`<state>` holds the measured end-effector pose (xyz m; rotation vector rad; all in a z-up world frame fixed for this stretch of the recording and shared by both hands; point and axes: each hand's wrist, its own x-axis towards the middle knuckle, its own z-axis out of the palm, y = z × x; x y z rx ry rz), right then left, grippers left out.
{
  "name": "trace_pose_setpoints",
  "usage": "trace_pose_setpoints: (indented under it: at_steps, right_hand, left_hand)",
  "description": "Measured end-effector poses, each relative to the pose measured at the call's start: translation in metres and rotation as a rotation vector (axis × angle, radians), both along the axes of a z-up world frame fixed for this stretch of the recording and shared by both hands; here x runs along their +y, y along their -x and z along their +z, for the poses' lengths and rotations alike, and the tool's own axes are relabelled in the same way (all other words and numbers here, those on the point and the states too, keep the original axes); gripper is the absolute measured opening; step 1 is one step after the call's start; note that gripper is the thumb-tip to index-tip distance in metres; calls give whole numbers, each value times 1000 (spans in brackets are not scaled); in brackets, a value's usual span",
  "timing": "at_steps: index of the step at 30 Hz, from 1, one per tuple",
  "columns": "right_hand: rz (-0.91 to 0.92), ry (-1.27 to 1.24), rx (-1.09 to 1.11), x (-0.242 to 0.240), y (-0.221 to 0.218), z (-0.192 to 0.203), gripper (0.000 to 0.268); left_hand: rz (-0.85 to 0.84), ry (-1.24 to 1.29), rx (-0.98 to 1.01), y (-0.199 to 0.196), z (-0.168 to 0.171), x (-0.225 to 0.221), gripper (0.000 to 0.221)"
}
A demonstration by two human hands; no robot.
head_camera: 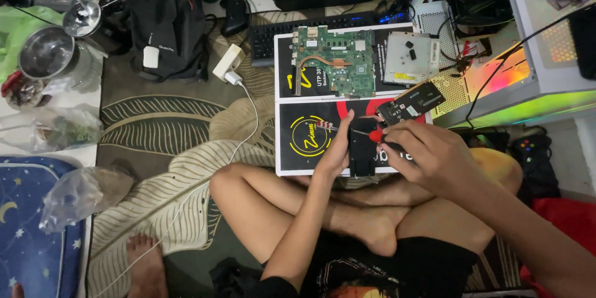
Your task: Using a screwdriver to remove screws from a small circuit board while sitting on the floor.
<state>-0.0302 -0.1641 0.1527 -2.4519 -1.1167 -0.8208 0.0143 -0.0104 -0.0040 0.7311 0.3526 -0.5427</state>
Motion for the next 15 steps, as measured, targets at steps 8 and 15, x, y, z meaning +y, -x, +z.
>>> trace_pose_setpoints:
  at_steps: [8,15]
  right_hand:
    - [-4,1,3,-2,-4,2,9]
    - [67,130,-35,16,5,33,22]
  left_hand:
    - [13,16,17,0,-3,-1,60]
    - [11,-23,-6,-13,-45,3,62]
